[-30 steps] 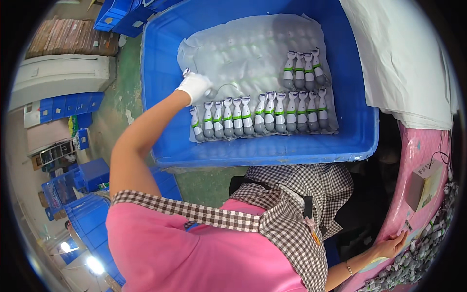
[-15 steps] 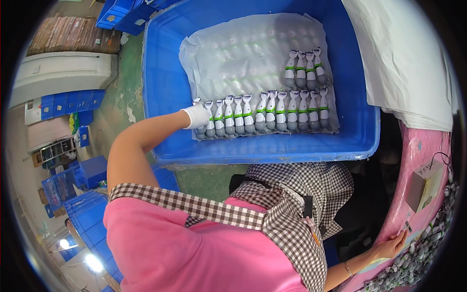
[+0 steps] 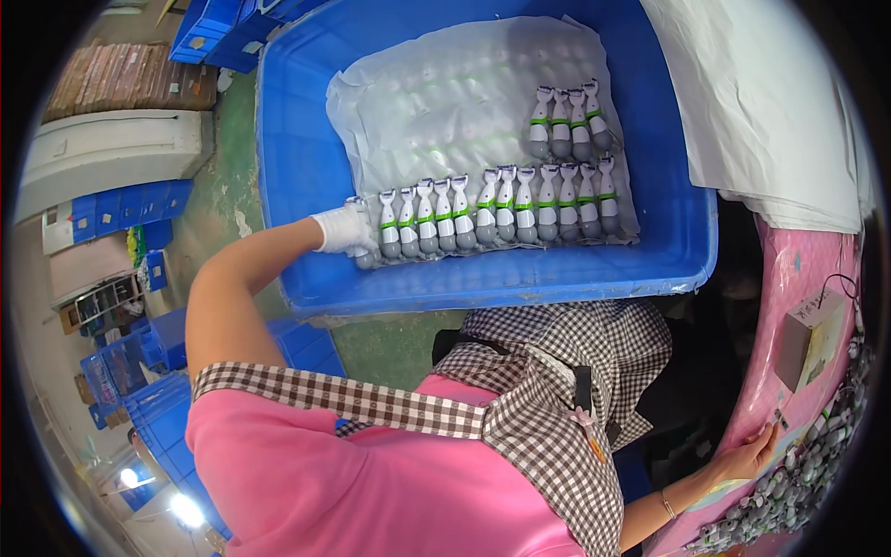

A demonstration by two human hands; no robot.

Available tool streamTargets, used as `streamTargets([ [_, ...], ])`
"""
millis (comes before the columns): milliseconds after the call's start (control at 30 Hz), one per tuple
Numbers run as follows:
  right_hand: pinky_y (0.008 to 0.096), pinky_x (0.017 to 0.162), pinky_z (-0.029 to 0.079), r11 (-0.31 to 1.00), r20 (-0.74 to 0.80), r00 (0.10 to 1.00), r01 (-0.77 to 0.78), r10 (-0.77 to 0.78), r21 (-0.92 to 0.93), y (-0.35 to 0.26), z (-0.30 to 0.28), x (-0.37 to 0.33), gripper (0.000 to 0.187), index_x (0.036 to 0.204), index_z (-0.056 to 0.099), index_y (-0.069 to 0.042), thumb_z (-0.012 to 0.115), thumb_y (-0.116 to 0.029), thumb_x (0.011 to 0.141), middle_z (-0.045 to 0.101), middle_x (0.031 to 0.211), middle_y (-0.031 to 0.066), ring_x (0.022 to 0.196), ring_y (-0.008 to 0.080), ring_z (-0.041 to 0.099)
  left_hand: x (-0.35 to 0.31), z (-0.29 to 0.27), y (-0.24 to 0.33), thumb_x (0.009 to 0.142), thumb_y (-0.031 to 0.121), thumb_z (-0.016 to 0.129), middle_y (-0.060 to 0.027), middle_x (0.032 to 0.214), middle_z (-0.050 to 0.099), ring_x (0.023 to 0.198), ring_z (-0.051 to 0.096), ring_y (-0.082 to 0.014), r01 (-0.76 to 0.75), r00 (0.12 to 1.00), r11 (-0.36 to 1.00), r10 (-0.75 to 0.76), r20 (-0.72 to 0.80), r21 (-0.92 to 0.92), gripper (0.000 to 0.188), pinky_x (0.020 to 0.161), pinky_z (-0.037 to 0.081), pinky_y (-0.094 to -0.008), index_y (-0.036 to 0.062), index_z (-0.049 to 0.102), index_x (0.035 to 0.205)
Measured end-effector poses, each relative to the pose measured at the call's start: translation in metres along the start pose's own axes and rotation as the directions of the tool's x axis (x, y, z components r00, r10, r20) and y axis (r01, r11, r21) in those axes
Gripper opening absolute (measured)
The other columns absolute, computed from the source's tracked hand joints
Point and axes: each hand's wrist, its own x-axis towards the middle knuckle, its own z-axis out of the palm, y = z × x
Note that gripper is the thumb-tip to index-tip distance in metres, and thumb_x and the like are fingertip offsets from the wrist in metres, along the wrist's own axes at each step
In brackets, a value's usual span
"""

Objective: The recorder is assembling small plastic toy snowmen by attaching components and using a tool to fasten them, then placing the finished products into a blue bin.

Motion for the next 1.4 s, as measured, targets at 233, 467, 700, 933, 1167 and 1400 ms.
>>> streamTargets([
  [233,0.0162,0.05,0.029,1.0,-0.003,1.0,0.025,-0.025,-0.017,-0.008,0.005,-0.007,0.021,0.102,0.065,0.003,0.062,-0.011,0.086,0.049,0.072,-0.0056,0.058,0.0036,0.036,0.009,0.008,0.004,0.07,0.016,0.061,-0.0002,0.081,0.062,0.083,0.059,-0.0219,0.06,0.998,0.988,-0.064,-0.027,-0.14,0.016,0.075,0.044,-0.0392,0.0179,0.063,0.086],
  [467,0.0158,0.049,0.03,1.0,-0.005,1.0,0.02,-0.02,0.015,0.001,-0.005,0.0,0.02,0.103,0.065,0.002,0.062,-0.008,0.085,0.048,0.069,-0.0053,0.057,0.0032,0.036,-0.003,-0.037,-0.036,0.072,0.019,0.06,-0.0002,0.087,0.06,0.084,0.059,-0.0202,0.098,0.988,0.991,-0.108,0.108,0.096,0.019,0.075,0.042,-0.0422,0.0235,0.062,0.09],
  [700,0.0211,0.069,0.044,0.982,0.017,1.0,-0.002,0.005,-0.187,-0.007,-0.002,0.0,0.026,0.107,0.065,0.001,0.059,-0.017,0.088,0.062,0.097,0.0033,0.077,0.0097,0.053,0.002,-0.031,-0.072,0.076,0.017,0.054,0.0066,0.088,0.061,0.092,0.058,-0.0125,0.248,0.962,0.877,-0.275,0.007,0.411,0.016,0.094,0.033,-0.0427,0.0244,0.063,0.086],
  [933,0.0151,0.052,0.032,0.986,-0.015,0.999,0.04,-0.043,-0.163,-0.024,0.01,-0.012,0.021,0.102,0.067,-0.001,0.063,-0.013,0.086,0.061,0.087,-0.0046,0.063,0.0022,0.041,0.008,-0.004,-0.09,0.077,0.02,0.054,0.0046,0.084,0.064,0.087,0.061,-0.0164,0.352,0.898,0.785,-0.436,0.051,0.51,0.014,0.099,0.031,-0.0493,0.0219,0.068,0.081],
  [1167,0.0149,0.049,0.031,0.992,-0.013,1.0,0.012,-0.013,-0.128,-0.019,0.006,-0.01,0.02,0.102,0.067,-0.001,0.064,-0.012,0.085,0.061,0.086,-0.0046,0.061,0.002,0.04,0.018,0.029,-0.069,0.079,0.016,0.052,-0.0058,0.088,0.062,0.086,0.06,-0.0215,0.454,0.797,0.619,-0.604,0.019,0.641,0.017,0.099,0.033,-0.0454,0.0102,0.066,0.086],
  [1400,0.0208,0.064,0.042,0.975,0.018,0.999,0.035,-0.032,-0.22,-0.014,0.002,-0.008,0.025,0.104,0.066,0.001,0.059,-0.017,0.088,0.062,0.092,0.0022,0.072,0.0083,0.05,0.014,0.025,-0.038,0.075,0.012,0.054,-0.0105,0.097,0.059,0.081,0.061,-0.0225,0.638,0.763,0.599,-0.576,-0.294,0.484,0.022,0.083,0.044,-0.0389,0.0076,0.065,0.094],
])
